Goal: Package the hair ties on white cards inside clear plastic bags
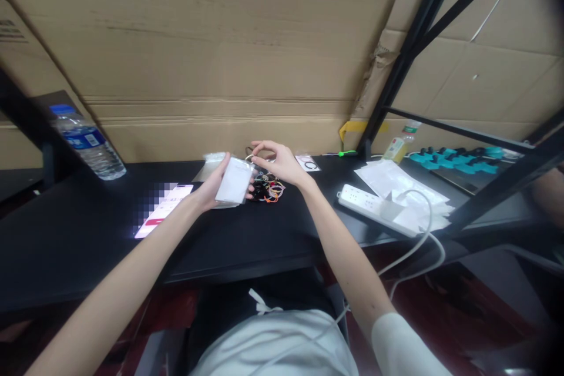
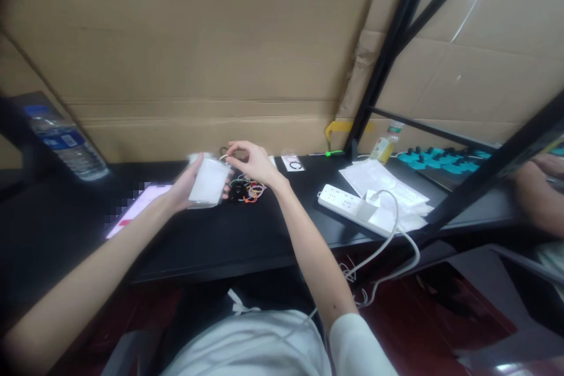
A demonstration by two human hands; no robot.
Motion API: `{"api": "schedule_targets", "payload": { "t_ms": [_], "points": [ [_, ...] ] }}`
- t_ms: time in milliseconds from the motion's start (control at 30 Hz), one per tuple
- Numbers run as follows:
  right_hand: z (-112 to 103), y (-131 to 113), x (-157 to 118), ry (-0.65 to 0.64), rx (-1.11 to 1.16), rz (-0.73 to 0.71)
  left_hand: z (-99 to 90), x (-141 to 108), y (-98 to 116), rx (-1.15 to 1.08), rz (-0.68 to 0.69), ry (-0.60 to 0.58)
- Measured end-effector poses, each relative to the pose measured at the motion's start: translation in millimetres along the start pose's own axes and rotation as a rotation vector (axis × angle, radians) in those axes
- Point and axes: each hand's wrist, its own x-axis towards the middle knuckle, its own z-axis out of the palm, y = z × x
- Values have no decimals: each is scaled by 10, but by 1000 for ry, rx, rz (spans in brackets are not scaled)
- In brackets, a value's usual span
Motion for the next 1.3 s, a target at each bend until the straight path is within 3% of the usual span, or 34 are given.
{"api": "schedule_targets", "payload": {
  "t_ms": [267,500,1067,1300],
  "points": [
    [-15,14,1,-88,74,-7,-87,34,-47,44,-33,-7],
    [-37,-39,13,51,-89,-52,12,-10,-33,62,-73,-8],
    [18,4,2,-33,-240,-91,-49,40,-56,46,-1,58],
    [39,-30,-11,-36,-128,-15,-85,59,-77,31,-12,16]
  ]
}}
